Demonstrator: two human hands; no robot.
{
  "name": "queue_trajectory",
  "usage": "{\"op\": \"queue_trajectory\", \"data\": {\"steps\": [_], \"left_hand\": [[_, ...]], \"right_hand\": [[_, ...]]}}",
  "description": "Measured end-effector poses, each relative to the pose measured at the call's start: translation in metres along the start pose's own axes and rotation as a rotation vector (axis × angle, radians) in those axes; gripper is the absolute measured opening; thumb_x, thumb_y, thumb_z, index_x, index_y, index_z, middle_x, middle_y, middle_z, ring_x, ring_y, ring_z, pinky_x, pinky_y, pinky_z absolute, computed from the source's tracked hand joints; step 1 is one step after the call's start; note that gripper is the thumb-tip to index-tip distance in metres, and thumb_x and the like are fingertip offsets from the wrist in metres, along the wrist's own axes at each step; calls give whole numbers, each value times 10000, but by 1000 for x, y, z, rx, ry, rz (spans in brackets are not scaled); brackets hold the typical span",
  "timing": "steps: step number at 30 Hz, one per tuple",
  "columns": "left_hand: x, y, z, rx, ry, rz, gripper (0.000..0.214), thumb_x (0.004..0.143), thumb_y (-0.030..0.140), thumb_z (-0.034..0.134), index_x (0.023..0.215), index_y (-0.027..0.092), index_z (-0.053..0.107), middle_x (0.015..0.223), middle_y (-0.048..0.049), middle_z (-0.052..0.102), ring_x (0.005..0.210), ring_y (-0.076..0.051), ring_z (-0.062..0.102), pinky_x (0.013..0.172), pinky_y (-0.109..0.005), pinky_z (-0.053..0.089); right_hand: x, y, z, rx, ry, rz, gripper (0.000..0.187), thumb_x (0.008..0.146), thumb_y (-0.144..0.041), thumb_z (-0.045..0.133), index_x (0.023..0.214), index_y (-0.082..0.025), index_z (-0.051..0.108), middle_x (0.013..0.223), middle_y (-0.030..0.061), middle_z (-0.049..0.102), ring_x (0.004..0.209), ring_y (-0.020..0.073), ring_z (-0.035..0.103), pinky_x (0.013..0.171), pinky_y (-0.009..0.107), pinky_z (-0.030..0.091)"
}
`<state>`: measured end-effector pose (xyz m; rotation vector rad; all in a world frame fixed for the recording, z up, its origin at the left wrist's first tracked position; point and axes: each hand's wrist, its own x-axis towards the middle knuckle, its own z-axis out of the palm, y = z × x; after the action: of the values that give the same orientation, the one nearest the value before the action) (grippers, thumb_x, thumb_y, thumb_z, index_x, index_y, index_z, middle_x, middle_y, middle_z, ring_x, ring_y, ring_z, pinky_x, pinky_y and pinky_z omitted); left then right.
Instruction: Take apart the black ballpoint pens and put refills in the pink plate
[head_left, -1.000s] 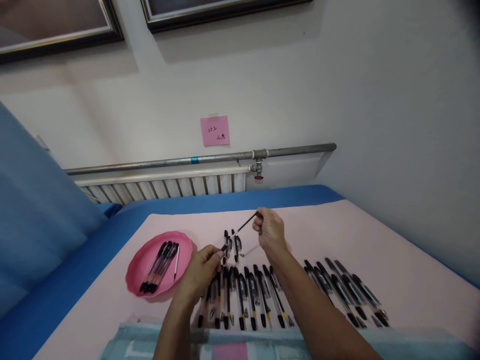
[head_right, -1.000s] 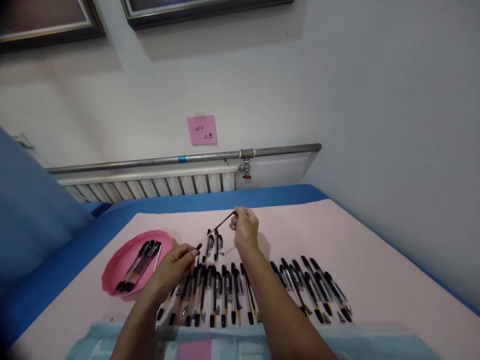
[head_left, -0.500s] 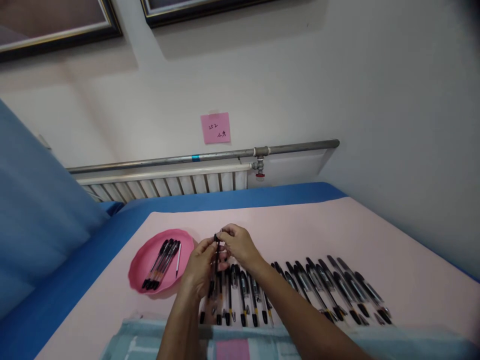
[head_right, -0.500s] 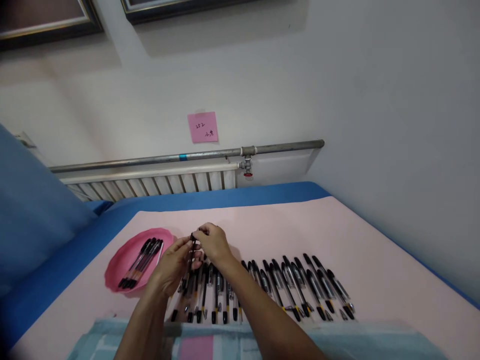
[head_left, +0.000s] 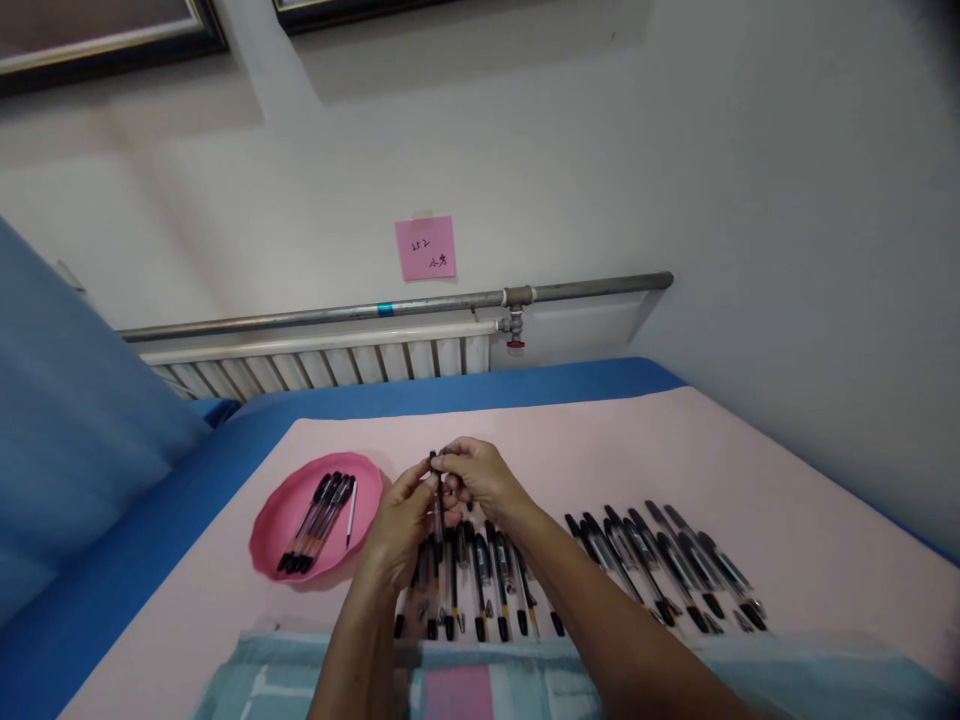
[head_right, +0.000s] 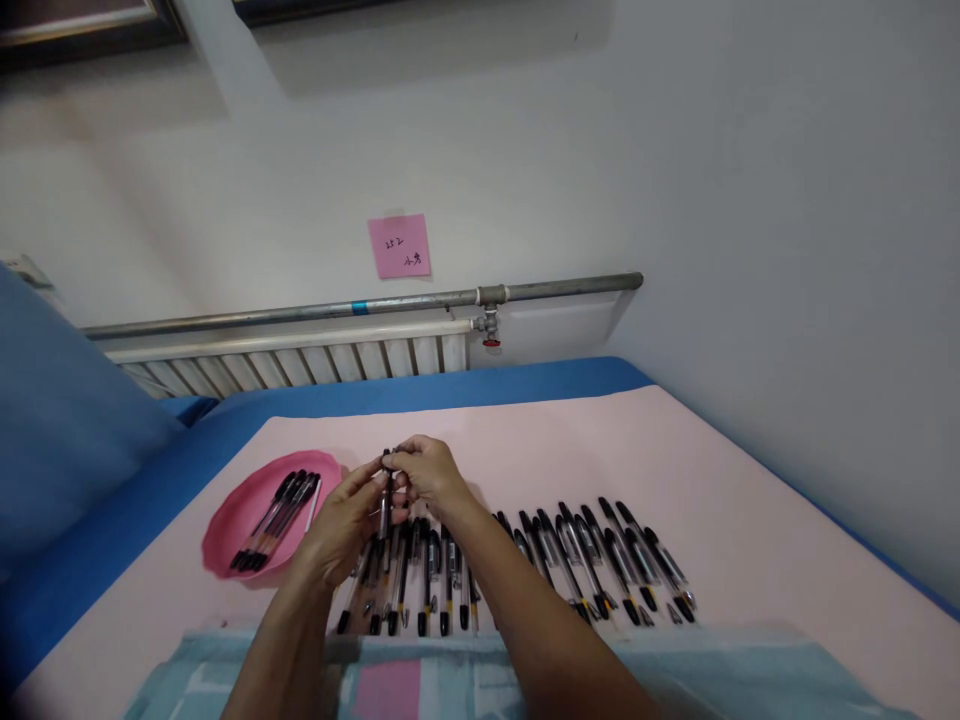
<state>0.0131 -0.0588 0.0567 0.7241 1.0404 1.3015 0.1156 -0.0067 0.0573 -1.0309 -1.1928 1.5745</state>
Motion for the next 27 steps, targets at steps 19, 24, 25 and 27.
{"op": "queue_trajectory", "data": {"steps": [19, 24, 25, 27], "left_hand": [[3, 0, -2, 164, 141, -61, 215, 765, 148, 557, 976, 111, 573, 784, -63, 606, 617, -99, 593, 553, -230, 522], [3, 1, -3, 174, 153, -63, 213, 752, 166, 576, 958, 113, 586, 772, -65, 619, 615, -102, 593, 537, -219, 515], [3, 1, -3, 175, 153, -63, 208, 753, 171, 576, 952, 114, 588, 769, -64, 620, 615, -102, 593, 537, -217, 514], [3, 0, -3, 178, 153, -63, 197, 757, 172, 569, 944, 115, 589, 765, -61, 618, 613, -100, 590, 535, -216, 512]], "right_hand": [[50, 23, -83, -560, 502, -123, 56, 640, -225, 524, 654, -173, 511, 543, -52, 522, 455, 92, 518, 452, 195, 375], [60, 38, -85, -658, 470, -93, 68, 668, -238, 519, 672, -173, 538, 568, -33, 550, 503, 96, 511, 470, 191, 385], [61, 39, -85, -670, 461, -87, 74, 676, -240, 515, 685, -173, 544, 572, -33, 552, 500, 95, 512, 469, 191, 387], [62, 42, -84, -689, 441, -72, 86, 695, -237, 504, 717, -170, 553, 577, -33, 555, 482, 93, 515, 464, 192, 391]]}}
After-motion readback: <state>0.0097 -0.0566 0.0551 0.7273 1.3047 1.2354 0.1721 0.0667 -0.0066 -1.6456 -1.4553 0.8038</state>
